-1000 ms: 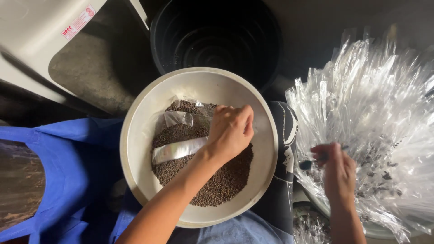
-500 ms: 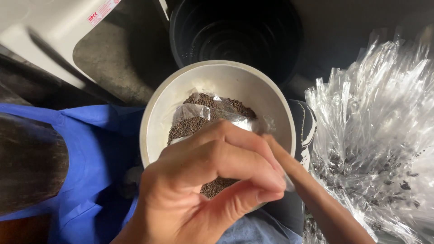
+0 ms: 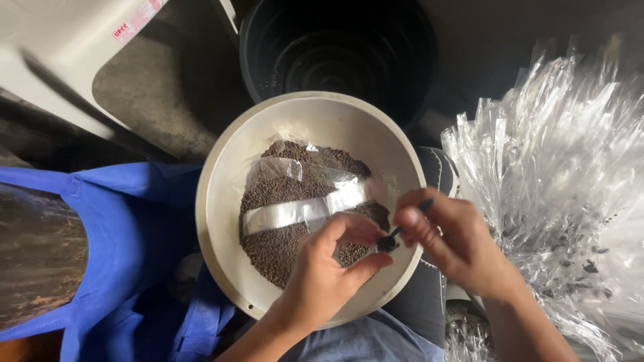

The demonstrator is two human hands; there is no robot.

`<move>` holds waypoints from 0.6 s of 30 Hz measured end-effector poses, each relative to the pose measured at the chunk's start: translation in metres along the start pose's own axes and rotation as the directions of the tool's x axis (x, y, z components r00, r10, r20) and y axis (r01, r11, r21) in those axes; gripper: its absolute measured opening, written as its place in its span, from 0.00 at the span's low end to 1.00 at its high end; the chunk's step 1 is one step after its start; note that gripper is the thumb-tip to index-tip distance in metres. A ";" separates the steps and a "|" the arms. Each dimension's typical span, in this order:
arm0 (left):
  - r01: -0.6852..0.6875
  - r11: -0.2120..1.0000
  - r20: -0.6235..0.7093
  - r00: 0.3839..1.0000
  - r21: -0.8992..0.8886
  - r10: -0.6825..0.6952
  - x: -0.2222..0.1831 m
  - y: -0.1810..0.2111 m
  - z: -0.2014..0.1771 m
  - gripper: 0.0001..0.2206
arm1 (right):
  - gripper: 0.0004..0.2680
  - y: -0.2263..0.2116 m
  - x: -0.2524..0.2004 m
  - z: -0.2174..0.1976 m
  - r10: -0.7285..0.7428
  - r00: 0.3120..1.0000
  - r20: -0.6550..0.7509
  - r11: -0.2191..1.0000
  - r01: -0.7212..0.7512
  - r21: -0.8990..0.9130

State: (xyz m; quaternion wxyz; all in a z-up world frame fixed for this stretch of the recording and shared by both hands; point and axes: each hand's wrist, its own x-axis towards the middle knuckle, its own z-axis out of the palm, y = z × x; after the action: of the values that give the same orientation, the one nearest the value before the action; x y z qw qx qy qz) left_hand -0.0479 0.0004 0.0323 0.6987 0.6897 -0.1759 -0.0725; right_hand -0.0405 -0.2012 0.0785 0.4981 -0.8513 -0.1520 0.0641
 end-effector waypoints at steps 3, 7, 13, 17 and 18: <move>-0.092 0.996 0.071 0.993 0.004 0.091 0.009 0.005 0.000 0.13 | 0.10 -0.005 -0.001 -0.010 -0.226 0.965 -0.136 0.943 0.251 0.219; -0.186 0.978 0.048 0.982 0.092 0.182 0.030 0.038 -0.016 0.10 | 0.08 0.022 -0.010 0.013 -0.118 0.935 -0.335 0.916 0.233 0.328; -0.235 0.943 -0.056 0.965 0.236 0.255 0.045 0.084 -0.026 0.11 | 0.07 0.064 -0.007 0.074 0.092 0.996 -0.007 0.934 -0.084 0.346; -0.271 0.936 0.025 0.962 0.223 0.273 0.044 0.057 -0.024 0.09 | 0.12 0.032 -0.001 0.054 0.055 0.982 -0.183 0.909 0.027 0.416; -0.285 0.934 0.022 0.958 0.214 0.287 0.044 0.050 -0.022 0.10 | 0.08 0.025 0.003 0.051 -0.026 0.977 -0.212 0.899 0.115 0.422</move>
State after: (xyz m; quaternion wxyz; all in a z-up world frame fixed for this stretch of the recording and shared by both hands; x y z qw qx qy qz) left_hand -0.0069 0.0076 0.0880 0.6239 0.7285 -0.2779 0.0525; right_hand -0.0463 -0.1693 0.0314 0.6891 -0.7156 -0.1140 -0.0082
